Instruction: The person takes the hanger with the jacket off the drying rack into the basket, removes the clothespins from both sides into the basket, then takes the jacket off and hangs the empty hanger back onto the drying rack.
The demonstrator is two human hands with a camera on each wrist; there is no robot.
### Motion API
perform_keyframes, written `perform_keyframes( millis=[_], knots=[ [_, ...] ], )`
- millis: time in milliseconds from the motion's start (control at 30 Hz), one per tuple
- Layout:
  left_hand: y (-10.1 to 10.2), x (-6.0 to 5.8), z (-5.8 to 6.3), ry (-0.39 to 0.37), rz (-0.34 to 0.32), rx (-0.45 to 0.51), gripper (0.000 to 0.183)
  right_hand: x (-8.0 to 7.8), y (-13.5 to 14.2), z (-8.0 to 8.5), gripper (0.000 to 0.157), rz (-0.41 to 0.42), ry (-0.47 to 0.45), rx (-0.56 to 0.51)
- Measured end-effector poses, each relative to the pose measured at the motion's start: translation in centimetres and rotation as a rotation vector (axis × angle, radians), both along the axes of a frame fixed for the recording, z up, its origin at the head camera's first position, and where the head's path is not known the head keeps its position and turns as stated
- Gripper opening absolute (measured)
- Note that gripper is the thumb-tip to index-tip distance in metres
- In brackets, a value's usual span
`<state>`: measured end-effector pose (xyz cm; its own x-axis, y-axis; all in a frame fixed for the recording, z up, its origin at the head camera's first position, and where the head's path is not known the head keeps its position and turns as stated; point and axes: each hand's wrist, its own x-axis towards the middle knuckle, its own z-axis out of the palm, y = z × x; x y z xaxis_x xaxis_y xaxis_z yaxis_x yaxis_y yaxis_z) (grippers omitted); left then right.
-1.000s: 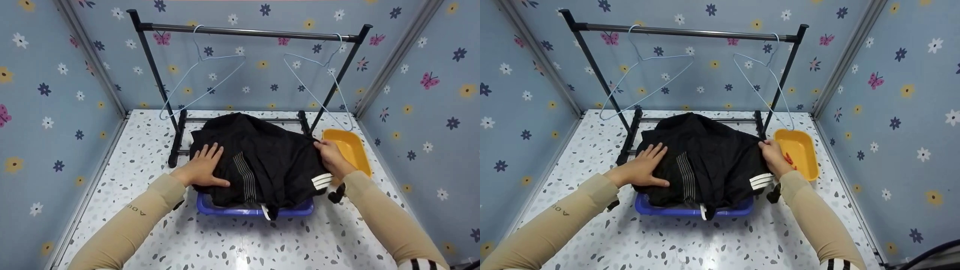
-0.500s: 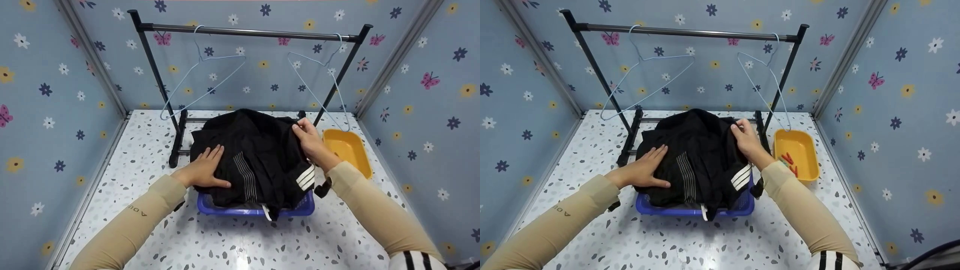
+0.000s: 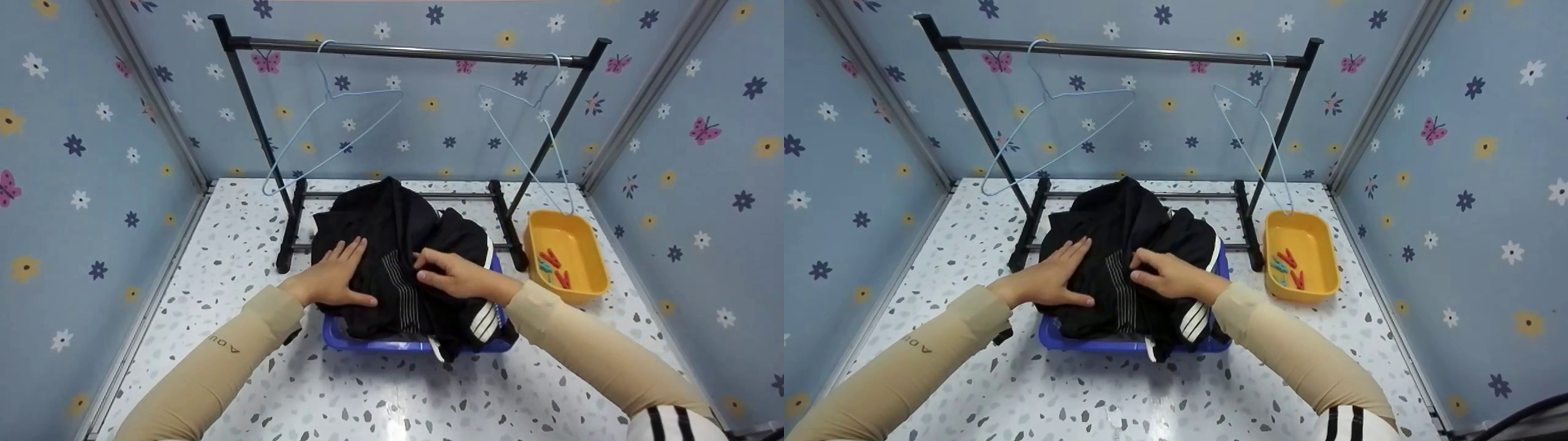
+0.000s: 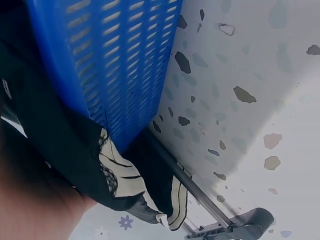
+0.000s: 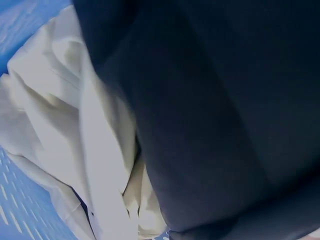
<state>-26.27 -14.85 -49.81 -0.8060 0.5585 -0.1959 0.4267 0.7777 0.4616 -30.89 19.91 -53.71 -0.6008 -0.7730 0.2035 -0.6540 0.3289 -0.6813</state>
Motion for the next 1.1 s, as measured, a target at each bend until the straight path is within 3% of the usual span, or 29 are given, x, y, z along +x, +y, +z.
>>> perform_keyframes(
  millis=[200, 267, 533, 667, 800, 867, 933, 967, 1000, 1100],
  knots=[
    [-0.4, -0.6, -0.1, -0.014, 0.004, 0.028, 0.126, 3.9, -0.9, 6.2, 0.08, 0.061, -0.164, 0.383],
    [-0.7, -0.8, 0.0, -0.012, 0.021, 0.038, 0.12, 4.3, -0.8, 6.6, 0.086, 0.071, -0.156, 0.468],
    [-2.3, -2.3, -0.3, 0.021, 0.176, 0.078, 0.095, 5.3, -0.7, 5.1, 0.086, 0.109, 0.034, 0.689],
    [-3.3, -3.0, -0.4, -0.002, 0.261, 0.099, 0.097, 5.5, -0.9, 4.5, 0.087, 0.112, 0.098, 0.746],
    [-4.4, -3.9, -0.6, -0.08, 0.337, 0.164, 0.105, 5.6, -1.3, 4.3, 0.088, 0.124, 0.141, 0.815],
    [-5.2, -4.9, -1.6, -0.123, 0.368, 0.201, 0.111, 5.6, -1.5, 4.2, 0.088, 0.133, 0.156, 0.849],
    [-6.1, -6.5, -3.6, -0.147, 0.39, 0.228, 0.12, 5.5, -1.7, 4.0, 0.088, 0.141, 0.167, 0.881],
    [-6.7, -7.6, -5.3, -0.147, 0.396, 0.239, 0.124, 5.5, -1.8, 3.9, 0.088, 0.146, 0.17, 0.897],
    [-7.0, -8.2, -6.0, -0.162, 0.4, 0.248, 0.124, 5.4, -1.9, 3.9, 0.089, 0.151, 0.174, 0.909],
    [-6.6, -7.8, -5.6, -0.21, 0.412, 0.332, 0.114, 5.3, -2.2, 3.7, 0.089, 0.162, 0.177, 0.938]
  ],
)
